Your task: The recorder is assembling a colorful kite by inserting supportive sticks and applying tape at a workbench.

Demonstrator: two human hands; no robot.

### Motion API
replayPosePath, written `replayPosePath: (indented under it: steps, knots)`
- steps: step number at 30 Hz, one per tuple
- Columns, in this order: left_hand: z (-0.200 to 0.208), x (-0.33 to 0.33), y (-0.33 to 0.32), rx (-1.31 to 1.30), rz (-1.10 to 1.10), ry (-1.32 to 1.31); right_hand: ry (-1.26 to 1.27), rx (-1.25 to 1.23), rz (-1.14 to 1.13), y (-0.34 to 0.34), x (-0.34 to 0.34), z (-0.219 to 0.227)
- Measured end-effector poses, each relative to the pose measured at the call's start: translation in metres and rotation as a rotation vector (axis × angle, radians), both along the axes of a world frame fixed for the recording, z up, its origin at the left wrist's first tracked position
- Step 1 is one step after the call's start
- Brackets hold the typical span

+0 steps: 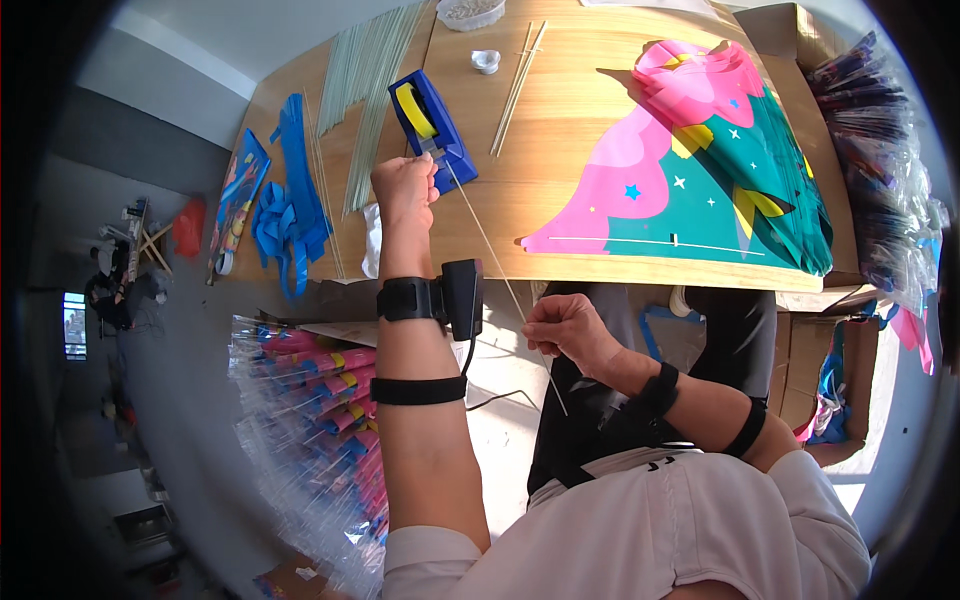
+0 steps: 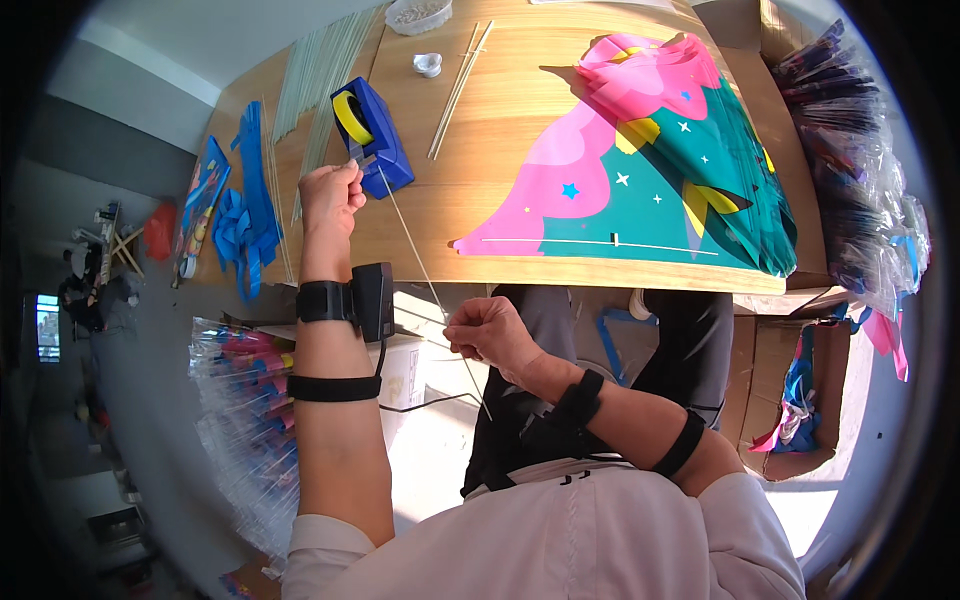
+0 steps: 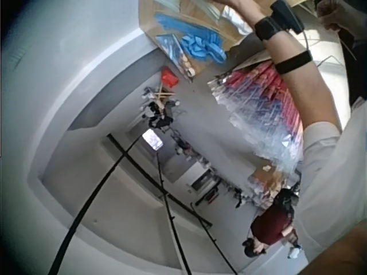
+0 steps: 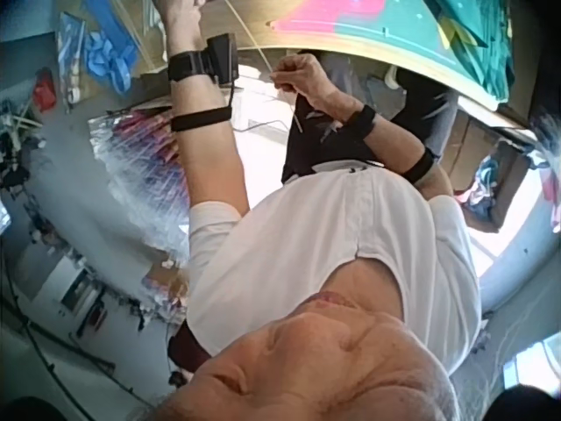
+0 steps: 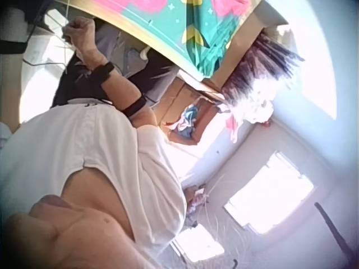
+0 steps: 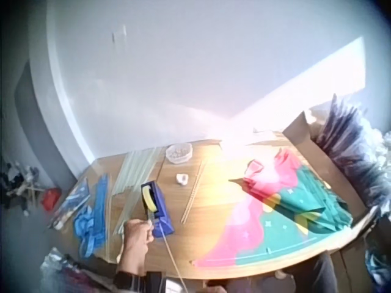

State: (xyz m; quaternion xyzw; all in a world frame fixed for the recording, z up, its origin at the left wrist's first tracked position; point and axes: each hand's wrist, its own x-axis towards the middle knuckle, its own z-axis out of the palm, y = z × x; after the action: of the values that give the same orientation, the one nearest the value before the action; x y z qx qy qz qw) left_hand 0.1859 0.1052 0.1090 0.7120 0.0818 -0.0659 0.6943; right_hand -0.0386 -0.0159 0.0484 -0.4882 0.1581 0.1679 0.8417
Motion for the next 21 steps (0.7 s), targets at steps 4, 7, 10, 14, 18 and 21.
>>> replayPosePath:
  steps: [4, 7, 10, 14, 18, 21]
  knots:
    - [-0.004, -0.103, 0.015, -0.148, -0.082, 0.034, -0.016, 0.011, -0.003, 0.002, 0.001, -0.004]
    - [-0.010, -0.215, 0.029, -0.218, -0.116, 0.103, -0.045, 0.023, 0.005, 0.001, 0.001, -0.003]
    - [-0.011, -0.302, 0.030, -0.157, -0.046, 0.314, -0.041, 0.026, 0.027, 0.003, 0.000, -0.002]
    - [-0.020, -0.319, 0.039, -0.182, -0.037, 0.339, -0.041, 0.038, 0.016, 0.012, 0.003, -0.003]
    - [-0.016, -0.316, 0.044, -0.139, -0.080, 0.345, -0.047, -0.079, 0.057, 0.007, -0.007, -0.002]
    - [-0.013, -0.313, 0.053, -0.142, -0.088, 0.321, -0.025, -0.157, 0.048, 0.002, -0.021, -0.003]
